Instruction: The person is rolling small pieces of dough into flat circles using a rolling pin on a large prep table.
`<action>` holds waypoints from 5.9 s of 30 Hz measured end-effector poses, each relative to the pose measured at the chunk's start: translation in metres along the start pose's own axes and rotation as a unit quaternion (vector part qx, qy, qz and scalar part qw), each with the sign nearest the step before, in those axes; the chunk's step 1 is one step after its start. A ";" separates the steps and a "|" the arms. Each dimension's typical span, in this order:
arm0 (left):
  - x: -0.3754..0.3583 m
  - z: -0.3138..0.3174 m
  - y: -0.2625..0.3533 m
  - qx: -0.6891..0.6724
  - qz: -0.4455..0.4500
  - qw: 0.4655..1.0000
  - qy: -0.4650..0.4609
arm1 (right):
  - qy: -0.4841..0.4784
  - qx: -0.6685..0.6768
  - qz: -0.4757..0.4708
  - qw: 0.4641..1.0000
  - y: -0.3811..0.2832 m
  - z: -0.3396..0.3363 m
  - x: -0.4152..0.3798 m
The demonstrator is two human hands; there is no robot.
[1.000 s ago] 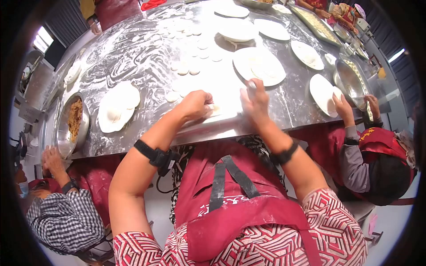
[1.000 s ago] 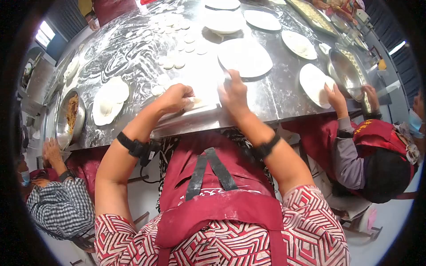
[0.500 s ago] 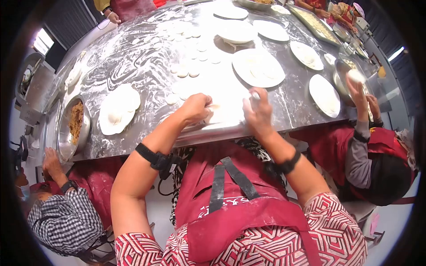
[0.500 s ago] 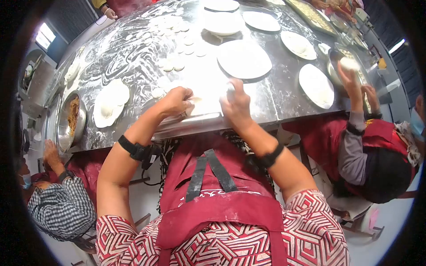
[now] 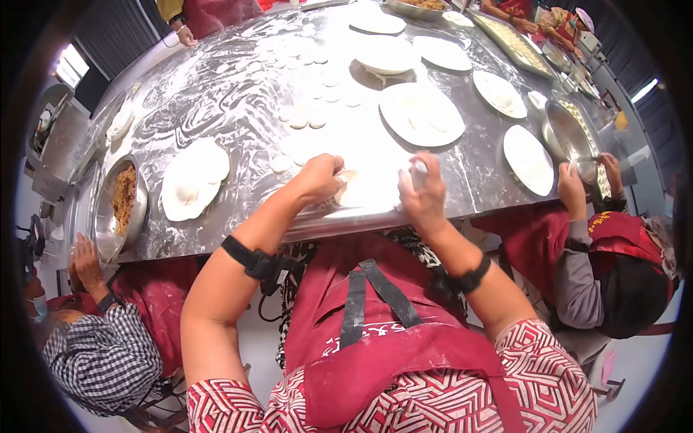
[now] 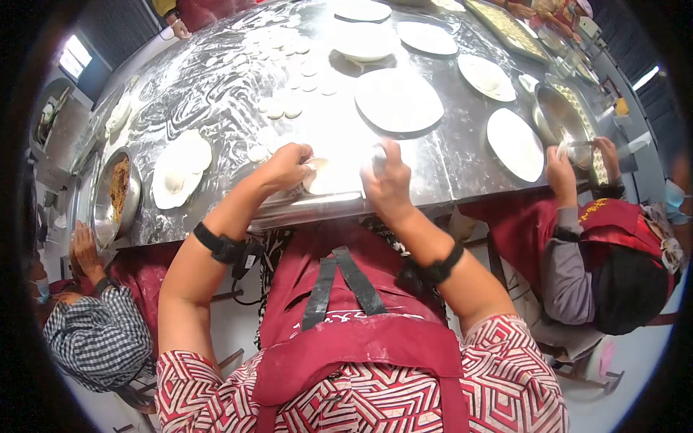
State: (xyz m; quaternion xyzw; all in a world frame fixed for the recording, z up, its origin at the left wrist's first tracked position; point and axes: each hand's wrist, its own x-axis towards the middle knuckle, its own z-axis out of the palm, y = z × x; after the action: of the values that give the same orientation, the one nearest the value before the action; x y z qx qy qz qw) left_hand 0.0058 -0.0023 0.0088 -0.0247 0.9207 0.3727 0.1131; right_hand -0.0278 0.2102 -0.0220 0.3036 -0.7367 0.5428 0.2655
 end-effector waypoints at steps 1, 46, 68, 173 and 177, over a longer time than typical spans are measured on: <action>-0.004 -0.001 0.000 -0.038 -0.030 0.999 -0.006 | 0.012 0.017 0.003 1.000 -0.004 -0.002 -0.006; 0.005 0.001 0.011 -0.141 0.019 0.988 -0.065 | -0.010 0.067 0.040 0.997 -0.009 -0.010 -0.009; 0.018 -0.078 -0.026 0.020 -0.002 0.998 0.061 | 0.000 0.080 0.027 0.996 -0.010 -0.006 0.000; 0.014 0.001 0.000 0.021 0.016 1.000 0.014 | -0.007 -0.036 0.004 0.999 0.030 0.048 0.048; -0.002 0.001 -0.002 -0.017 0.009 1.000 -0.008 | 0.017 -0.003 -0.011 1.000 0.000 0.000 -0.003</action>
State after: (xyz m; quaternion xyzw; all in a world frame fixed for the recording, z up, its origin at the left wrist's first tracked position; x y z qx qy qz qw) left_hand 0.0083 -0.0028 0.0071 -0.0151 0.9136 0.3892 0.1166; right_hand -0.0254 0.2102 -0.0244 0.3018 -0.7302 0.5430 0.2843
